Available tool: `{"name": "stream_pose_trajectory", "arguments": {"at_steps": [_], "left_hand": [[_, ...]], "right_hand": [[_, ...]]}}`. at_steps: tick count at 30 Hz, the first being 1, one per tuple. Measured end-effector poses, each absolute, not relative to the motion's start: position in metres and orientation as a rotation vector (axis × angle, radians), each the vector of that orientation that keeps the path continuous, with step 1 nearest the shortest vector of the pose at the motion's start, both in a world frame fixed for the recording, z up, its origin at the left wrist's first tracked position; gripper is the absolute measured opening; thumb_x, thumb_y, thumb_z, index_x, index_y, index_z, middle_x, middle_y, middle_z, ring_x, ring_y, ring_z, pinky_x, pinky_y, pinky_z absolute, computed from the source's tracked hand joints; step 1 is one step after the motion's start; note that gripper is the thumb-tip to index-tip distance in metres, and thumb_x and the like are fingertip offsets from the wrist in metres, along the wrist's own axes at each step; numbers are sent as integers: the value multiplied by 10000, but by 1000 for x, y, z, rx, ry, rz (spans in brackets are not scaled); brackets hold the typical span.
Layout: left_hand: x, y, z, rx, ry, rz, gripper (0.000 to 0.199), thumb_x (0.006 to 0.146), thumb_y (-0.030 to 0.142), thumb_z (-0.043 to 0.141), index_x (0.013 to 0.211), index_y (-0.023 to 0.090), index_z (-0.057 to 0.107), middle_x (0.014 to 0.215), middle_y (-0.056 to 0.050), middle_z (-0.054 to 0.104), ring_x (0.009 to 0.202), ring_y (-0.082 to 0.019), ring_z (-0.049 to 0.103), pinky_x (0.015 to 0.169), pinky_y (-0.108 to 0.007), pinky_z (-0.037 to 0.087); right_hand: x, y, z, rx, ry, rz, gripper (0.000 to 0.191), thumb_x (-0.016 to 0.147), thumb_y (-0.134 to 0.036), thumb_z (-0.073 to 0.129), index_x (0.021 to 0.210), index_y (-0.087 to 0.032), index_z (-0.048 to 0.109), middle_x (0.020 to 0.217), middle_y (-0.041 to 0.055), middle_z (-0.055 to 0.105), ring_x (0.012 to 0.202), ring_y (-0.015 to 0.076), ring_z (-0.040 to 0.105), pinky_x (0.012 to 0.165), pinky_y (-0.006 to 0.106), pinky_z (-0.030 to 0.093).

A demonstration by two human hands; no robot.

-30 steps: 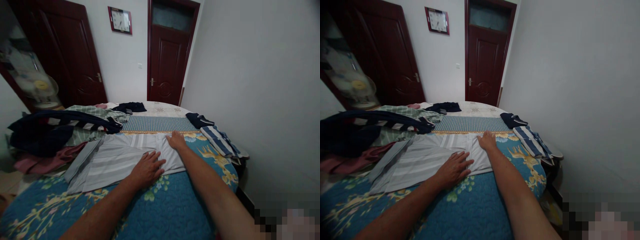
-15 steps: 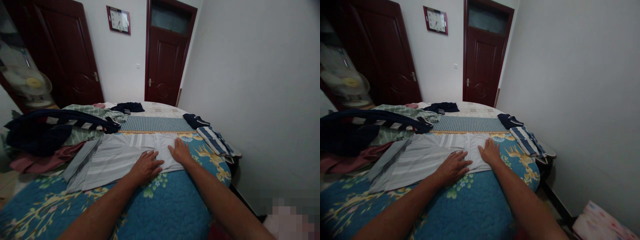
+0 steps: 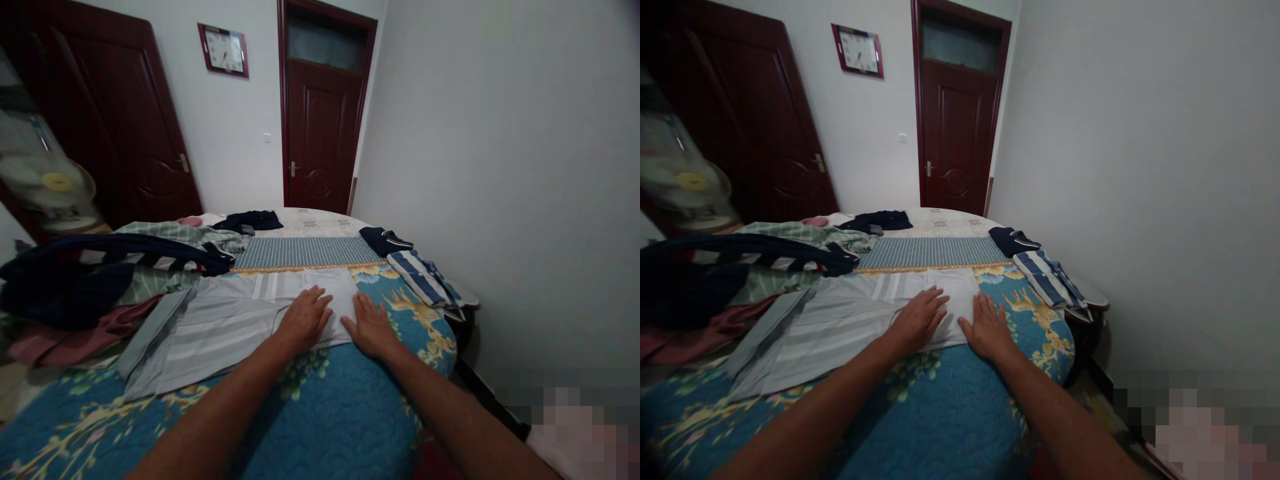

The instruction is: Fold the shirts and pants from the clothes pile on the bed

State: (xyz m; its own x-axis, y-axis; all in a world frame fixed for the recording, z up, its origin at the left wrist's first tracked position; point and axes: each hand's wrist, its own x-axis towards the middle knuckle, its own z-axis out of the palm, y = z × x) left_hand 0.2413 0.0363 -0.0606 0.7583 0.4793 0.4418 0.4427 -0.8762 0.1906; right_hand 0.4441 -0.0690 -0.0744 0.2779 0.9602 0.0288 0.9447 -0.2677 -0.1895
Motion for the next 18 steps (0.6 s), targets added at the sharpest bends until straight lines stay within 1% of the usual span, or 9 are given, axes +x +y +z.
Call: {"name": "stream_pose_trajectory", "arguments": {"at_steps": [3,6,8,10,12,16,18], "left_hand": [[275,44,-64,2888,955,506,578,1092,452,416,1565,142,535,1637,-221,498,1569,-370,399,1268,-583,336],[294,60,-73,2836,1209,323,727,1067,596,383,1630,141,450,1701,-257,378,1606,-423,302,1274,-648,259],[297,76,-77,2761,1382,267,805,1053,650,337,1651,117,407,1725,-275,309,1622,-438,247,1278,-665,215],[296,94,-77,2689,1484,233,816,1055,638,304,1660,95,381,1732,-281,281,1628,-436,230,1278,-672,201],[295,111,-76,2654,1499,239,785,1060,596,300,1659,95,377,1732,-279,283,1627,-433,235,1268,-696,200],[296,130,-70,2615,1487,298,719,1055,505,342,1642,93,406,1714,-294,315,1606,-463,277,1226,-760,219],[297,128,-70,2648,1483,387,694,1046,464,382,1635,100,423,1720,-288,306,1606,-471,269,1226,-771,203]], "right_hand": [[445,-69,-75,-2359,-1794,124,833,1070,-624,301,1699,-77,283,1775,168,181,1653,355,142,1319,601,67],[446,-68,-76,-2351,-1808,119,842,1065,-630,308,1697,-73,289,1776,168,179,1652,363,138,1318,606,54],[447,-68,-77,-2353,-1811,137,848,1063,-637,305,1700,-77,281,1780,160,165,1655,361,121,1317,607,37],[448,-68,-78,-2359,-1804,162,851,1062,-643,304,1706,-88,268,1784,151,149,1657,359,104,1316,608,19],[448,-67,-79,-2361,-1791,176,845,1061,-645,308,1711,-106,266,1788,141,137,1658,360,96,1317,603,9],[448,-66,-79,-2360,-1780,168,828,1060,-640,327,1709,-127,286,1788,127,149,1657,359,105,1321,587,5],[448,-66,-80,-2355,-1776,161,831,1058,-639,342,1707,-123,291,1786,126,148,1655,359,113,1321,588,1]]}}
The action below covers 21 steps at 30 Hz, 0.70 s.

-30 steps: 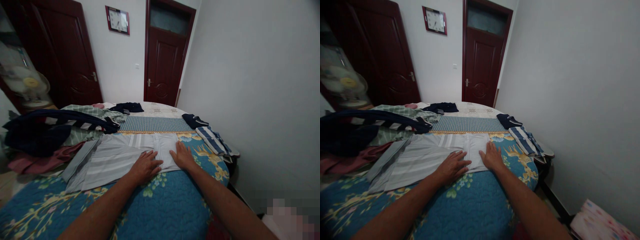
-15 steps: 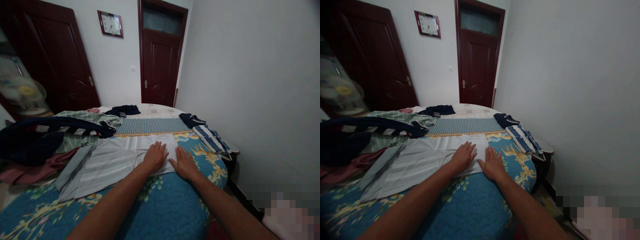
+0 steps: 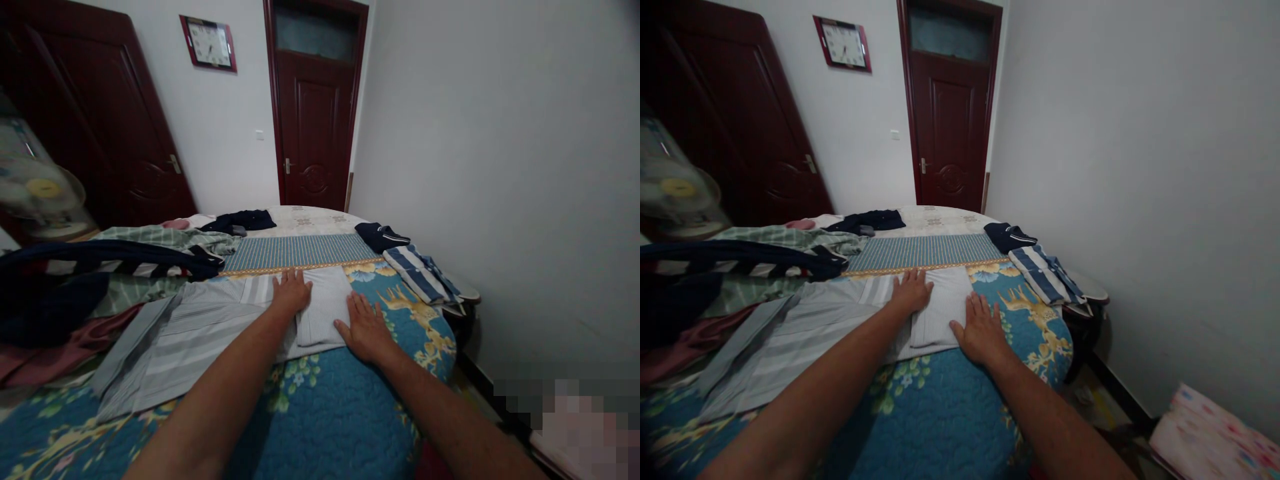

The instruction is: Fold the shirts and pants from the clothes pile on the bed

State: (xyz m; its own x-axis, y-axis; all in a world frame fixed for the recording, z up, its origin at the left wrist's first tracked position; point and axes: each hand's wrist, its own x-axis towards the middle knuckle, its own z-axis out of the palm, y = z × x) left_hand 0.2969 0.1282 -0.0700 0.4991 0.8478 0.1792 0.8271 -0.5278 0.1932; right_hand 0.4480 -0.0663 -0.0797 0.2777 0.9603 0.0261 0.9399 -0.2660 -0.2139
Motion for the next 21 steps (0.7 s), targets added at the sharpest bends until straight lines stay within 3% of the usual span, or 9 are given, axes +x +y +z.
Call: {"name": "stream_pose_trajectory", "arguments": {"at_steps": [4,7,10,16,21], "left_hand": [[287,102,-74,2887,1220,518,661,1047,460,446,1644,176,433,1727,-197,364,1635,-412,223,1294,-692,124],[264,76,-77,2999,977,447,638,1058,529,448,1621,229,473,1670,-161,479,1611,-388,306,1297,-679,157],[236,53,-76,3064,856,372,649,1056,563,460,1600,210,498,1662,-172,485,1587,-377,365,1290,-673,197],[193,24,-69,3131,766,324,605,1072,526,447,1572,196,534,1639,-178,514,1588,-351,370,1313,-643,163],[170,8,-56,3067,640,240,485,1046,441,550,1524,364,581,1597,-96,573,1559,-374,412,1284,-684,220]], "right_hand": [[448,-66,-81,-2335,-1772,158,841,1057,-640,351,1705,-109,289,1784,132,142,1653,364,121,1315,603,2],[449,-67,-82,-2321,-1777,167,850,1056,-641,339,1702,-91,286,1781,152,160,1653,366,120,1313,610,16],[448,-67,-82,-2319,-1774,174,856,1055,-641,338,1703,-84,277,1780,161,166,1654,366,118,1313,612,16],[445,-72,-84,-2363,-1743,140,870,1054,-656,335,1696,-70,288,1775,198,168,1652,376,122,1310,610,31],[445,-81,-88,-2312,-1740,44,804,1051,-607,363,1663,-86,374,1744,195,289,1618,371,240,1310,558,126]]}}
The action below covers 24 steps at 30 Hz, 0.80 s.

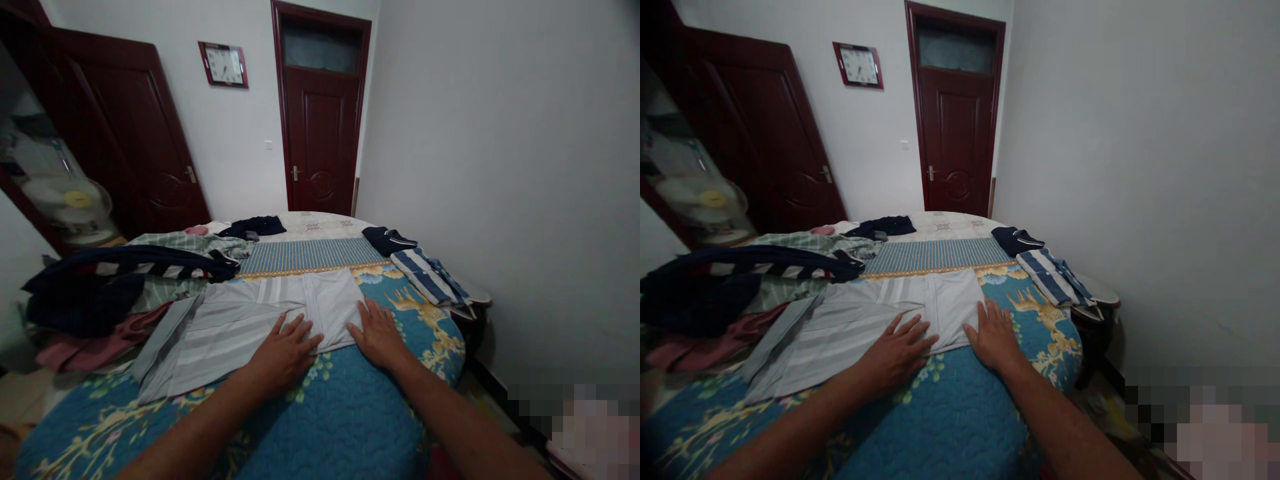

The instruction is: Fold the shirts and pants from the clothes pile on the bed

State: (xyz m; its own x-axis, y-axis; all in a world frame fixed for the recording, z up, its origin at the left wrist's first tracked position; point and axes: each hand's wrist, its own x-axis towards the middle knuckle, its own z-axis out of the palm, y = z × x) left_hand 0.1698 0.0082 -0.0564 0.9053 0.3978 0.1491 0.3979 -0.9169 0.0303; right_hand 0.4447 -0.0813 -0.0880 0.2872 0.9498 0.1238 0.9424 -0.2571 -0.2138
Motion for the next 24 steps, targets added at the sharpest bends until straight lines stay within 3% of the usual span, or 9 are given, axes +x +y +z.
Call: {"name": "stream_pose_trajectory", "arguments": {"at_steps": [3,7,11,15,19,24], "left_hand": [[164,6,-49,-3163,-574,-282,347,1033,360,582,1358,402,699,1532,-40,633,1551,-352,429,1287,-675,224],[158,18,-49,-3141,-594,-588,225,1031,319,557,1029,277,779,1322,-43,755,1478,-302,522,1313,-600,226],[142,46,-56,-2964,-825,-929,249,1025,294,519,995,229,758,1129,-81,803,1283,-289,662,1241,-553,371],[119,72,-58,-2814,-1238,-1148,301,1012,370,500,1004,209,753,1050,-117,799,1073,-295,716,1035,-459,533],[104,83,-55,-2759,-1599,-1207,325,985,406,483,948,222,749,997,-91,806,972,-276,729,971,-403,540],[101,81,-50,-2789,-1707,-1418,317,977,415,493,978,236,755,980,-40,806,918,-232,734,926,-346,540]], "right_hand": [[453,-78,-87,-2285,-1640,-30,766,1035,-512,424,1646,-52,378,1636,223,473,1517,340,419,1270,469,265],[475,-59,-75,-2266,-1461,25,628,992,-397,487,1536,-88,546,1412,191,679,1331,311,594,1170,398,389],[496,-37,-55,-2181,-1373,345,392,953,-413,541,1090,-147,794,994,106,788,985,261,710,890,324,505],[503,-23,-47,-2150,-1346,539,319,839,-448,666,687,-172,723,653,30,659,697,206,615,663,287,422],[501,-18,-48,-2096,-1248,625,260,772,-437,666,658,-204,646,610,-5,595,642,183,551,603,281,366],[492,-16,-37,-1897,-1116,842,276,759,-472,587,847,-218,651,837,55,744,787,229,670,646,295,474]]}}
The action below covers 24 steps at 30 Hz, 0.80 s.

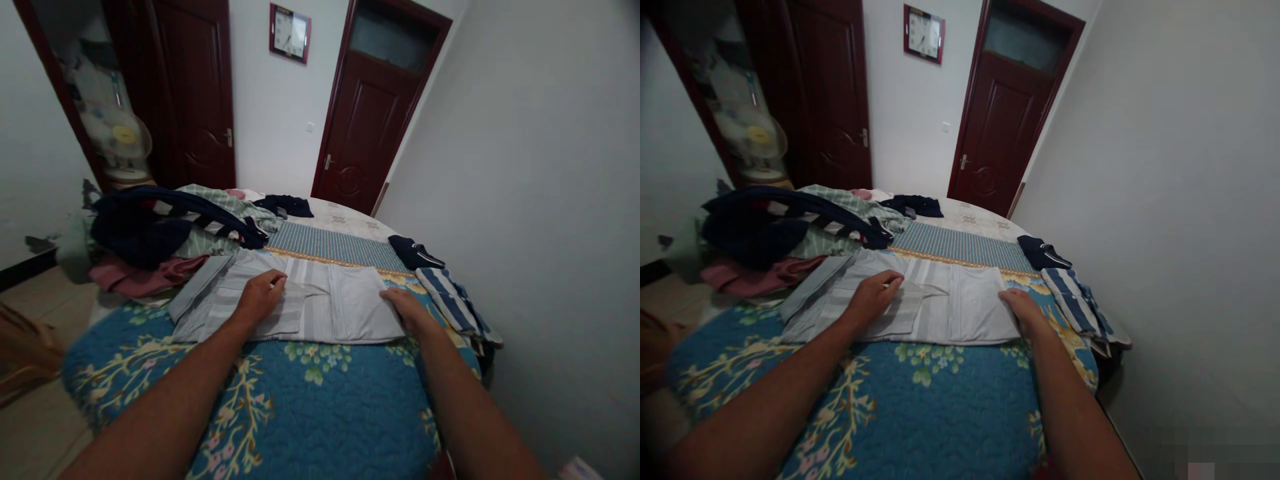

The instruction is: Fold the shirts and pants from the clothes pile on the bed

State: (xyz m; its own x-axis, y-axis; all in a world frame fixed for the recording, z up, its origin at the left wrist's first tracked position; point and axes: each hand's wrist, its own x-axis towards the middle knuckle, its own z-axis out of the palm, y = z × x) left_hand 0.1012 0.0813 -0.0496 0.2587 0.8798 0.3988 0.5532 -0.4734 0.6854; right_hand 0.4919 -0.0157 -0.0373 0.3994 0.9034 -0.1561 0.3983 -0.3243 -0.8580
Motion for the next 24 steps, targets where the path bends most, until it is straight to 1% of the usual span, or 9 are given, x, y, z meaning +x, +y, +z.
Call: {"name": "stream_pose_trajectory", "arguments": {"at_steps": [5,8,11,14,18,19,21,22,24], "left_hand": [[102,81,-48,1956,1287,1126,330,947,431,554,1086,222,769,1077,-67,805,1009,-251,736,938,-370,568],[103,82,-47,1711,1204,1101,403,934,494,589,1161,200,746,1150,-104,788,1030,-266,746,831,-366,616],[103,82,-45,1433,1100,1052,459,933,548,600,1193,183,699,1217,-147,764,1038,-273,763,744,-338,632],[101,81,-43,1210,1065,982,505,967,605,552,1217,178,653,1264,-197,745,1044,-278,770,762,-354,640],[97,80,-43,1059,1037,857,651,992,706,434,1337,176,586,1235,-215,753,1031,-296,775,779,-412,645],[97,81,-44,1071,1041,840,677,994,719,405,1348,171,585,1232,-209,758,1042,-302,774,797,-422,641],[97,83,-48,1182,1100,869,657,1004,680,404,1334,152,614,1287,-201,748,1143,-314,746,901,-427,614],[98,84,-51,1268,1162,901,620,1001,633,450,1334,140,626,1345,-201,728,1225,-320,711,972,-421,585],[100,86,-56,1453,1303,933,564,967,485,577,1395,118,606,1469,-205,661,1367,-319,622,1089,-393,507]], "right_hand": [[461,-5,-1,-1782,-1168,841,342,735,-488,589,928,-212,649,915,78,753,831,247,691,685,314,511],[431,7,25,-1744,-1269,793,338,745,-506,593,907,-213,635,890,73,735,805,232,667,673,301,493],[392,23,42,-1705,-1332,746,314,754,-525,628,833,-222,610,778,19,671,719,189,599,619,279,436],[345,42,43,-1630,-1381,751,284,776,-498,655,796,-217,619,716,-22,615,664,156,546,581,263,383],[280,59,12,-1645,-1484,729,235,851,-425,647,774,-204,628,680,-22,617,635,143,561,579,246,384],[267,60,2,-1645,-1510,773,240,883,-424,629,784,-205,626,675,-20,624,622,145,574,581,244,398],[252,58,-19,-1618,-1573,856,257,948,-424,572,819,-210,633,693,-8,649,625,154,608,601,250,442],[249,55,-27,-1603,-1616,833,258,971,-407,547,835,-210,642,730,6,670,664,163,633,637,259,471],[254,49,-40,-1599,-1719,616,235,986,-335,527,854,-203,668,857,50,712,826,188,677,773,285,516]]}}
